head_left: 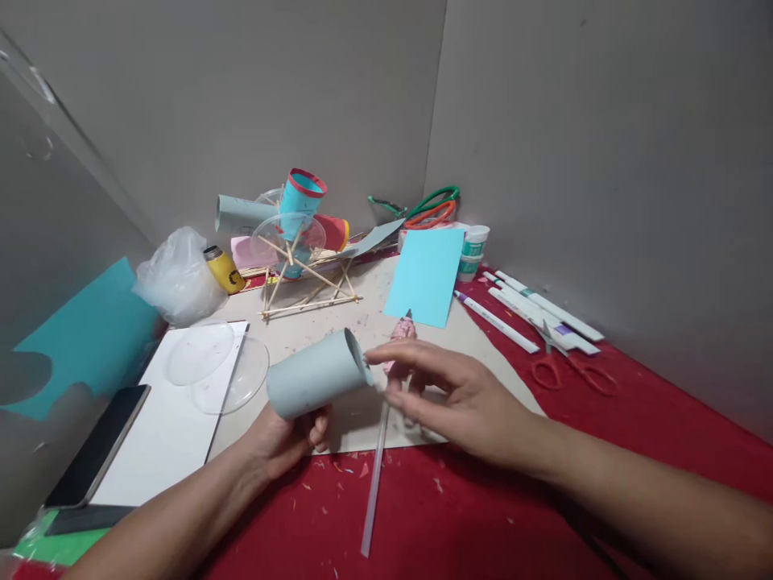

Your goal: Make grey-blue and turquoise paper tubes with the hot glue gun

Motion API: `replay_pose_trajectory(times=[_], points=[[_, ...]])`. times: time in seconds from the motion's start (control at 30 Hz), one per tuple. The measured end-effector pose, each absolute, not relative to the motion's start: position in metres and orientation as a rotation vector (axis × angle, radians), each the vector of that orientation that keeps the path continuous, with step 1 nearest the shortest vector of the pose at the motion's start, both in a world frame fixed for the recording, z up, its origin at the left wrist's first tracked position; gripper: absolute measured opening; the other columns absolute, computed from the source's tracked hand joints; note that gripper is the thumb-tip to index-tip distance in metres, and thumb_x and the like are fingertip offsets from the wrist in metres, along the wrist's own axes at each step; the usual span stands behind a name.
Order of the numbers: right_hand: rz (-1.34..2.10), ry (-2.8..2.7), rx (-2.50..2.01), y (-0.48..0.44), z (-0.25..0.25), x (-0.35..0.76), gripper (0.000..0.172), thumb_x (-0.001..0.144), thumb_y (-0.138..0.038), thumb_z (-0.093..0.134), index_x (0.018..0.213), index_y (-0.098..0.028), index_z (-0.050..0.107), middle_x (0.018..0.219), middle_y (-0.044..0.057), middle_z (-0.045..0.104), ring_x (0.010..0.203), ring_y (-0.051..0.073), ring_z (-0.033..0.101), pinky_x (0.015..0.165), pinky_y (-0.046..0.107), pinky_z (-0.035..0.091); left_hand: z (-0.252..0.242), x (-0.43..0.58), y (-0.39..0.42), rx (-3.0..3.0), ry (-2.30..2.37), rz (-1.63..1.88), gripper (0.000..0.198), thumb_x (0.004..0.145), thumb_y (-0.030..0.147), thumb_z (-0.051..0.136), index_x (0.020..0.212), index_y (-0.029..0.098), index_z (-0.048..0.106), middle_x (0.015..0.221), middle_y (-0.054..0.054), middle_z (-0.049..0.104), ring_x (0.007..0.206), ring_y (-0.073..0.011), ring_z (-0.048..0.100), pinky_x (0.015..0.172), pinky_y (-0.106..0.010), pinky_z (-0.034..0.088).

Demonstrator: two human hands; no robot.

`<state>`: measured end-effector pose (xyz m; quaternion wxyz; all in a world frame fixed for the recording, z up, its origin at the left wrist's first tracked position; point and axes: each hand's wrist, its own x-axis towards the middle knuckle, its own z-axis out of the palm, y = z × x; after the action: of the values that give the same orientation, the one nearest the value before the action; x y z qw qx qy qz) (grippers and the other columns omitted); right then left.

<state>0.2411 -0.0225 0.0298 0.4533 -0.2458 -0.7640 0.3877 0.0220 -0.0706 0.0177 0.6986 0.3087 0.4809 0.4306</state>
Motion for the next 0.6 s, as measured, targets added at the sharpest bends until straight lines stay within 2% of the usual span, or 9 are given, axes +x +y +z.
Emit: replay_pose_trajectory(times=[0.07,0.13,0.27,0.43,0.5,0.6], points=[[0.891,-2.012,-0.451,-0.022,0.027,0.239,0.023,0.083,-0.011,0.058,0.102,-0.018,0.068,0.104,0.01,0.07,0.083,0.015,0.065,0.072,0.026,0.053,0.017,0.022,-0.072,0.714,1.064,0.912,0.027,0.06,0.033,0.069,0.049,0.013,0.057,0.039,0.0,0.048,0.038,-0.0063,0.041,0.043,-0.019,0.036],[0.915,-2.058,-0.39,-0.021,0.023,0.238,0.014,0.086,-0.013,0.056,0.089,-0.016,0.069,0.091,0.009,0.07,0.084,0.016,0.065,0.074,0.027,0.052,0.016,0.023,-0.073,0.736,1.048,0.849,0.028,0.063,0.036,0.07,0.053,0.011,0.061,0.041,-0.002,0.052,0.04,-0.0079,0.045,0.045,-0.02,0.039],[1.135,-1.911,-0.646,-0.017,0.021,0.239,0.019,0.086,-0.028,0.059,0.073,-0.016,0.067,0.066,0.002,0.061,0.06,0.012,0.055,0.055,0.023,0.044,0.016,0.022,-0.069,0.684,1.025,0.851,0.039,0.07,0.048,0.069,0.069,0.009,0.069,0.047,-0.002,0.057,0.038,-0.0089,0.048,0.04,-0.02,0.037],[1.485,-1.623,-0.859,-0.011,0.026,0.244,0.031,0.078,-0.046,0.067,0.073,-0.015,0.065,0.051,-0.002,0.055,0.043,0.008,0.044,0.041,0.02,0.035,0.023,0.017,-0.064,0.783,1.148,1.233,0.031,0.082,0.043,0.066,0.072,0.013,0.065,0.056,0.001,0.06,0.042,-0.0067,0.047,0.045,-0.019,0.04],[1.518,-1.604,-0.893,-0.01,0.027,0.245,0.034,0.077,-0.048,0.068,0.074,-0.015,0.066,0.049,-0.002,0.056,0.04,0.007,0.04,0.038,0.02,0.032,0.026,0.015,-0.067,0.912,1.199,1.411,0.025,0.085,0.038,0.065,0.076,0.014,0.065,0.067,0.001,0.063,0.047,-0.0057,0.05,0.049,-0.018,0.04],[1.506,-1.637,-0.88,-0.011,0.026,0.244,0.033,0.078,-0.048,0.067,0.076,-0.015,0.066,0.05,-0.001,0.058,0.041,0.009,0.045,0.04,0.021,0.037,0.03,0.013,-0.073,1.106,1.269,1.543,0.017,0.086,0.033,0.065,0.083,0.017,0.066,0.085,0.001,0.065,0.054,-0.0044,0.053,0.055,-0.018,0.042]])
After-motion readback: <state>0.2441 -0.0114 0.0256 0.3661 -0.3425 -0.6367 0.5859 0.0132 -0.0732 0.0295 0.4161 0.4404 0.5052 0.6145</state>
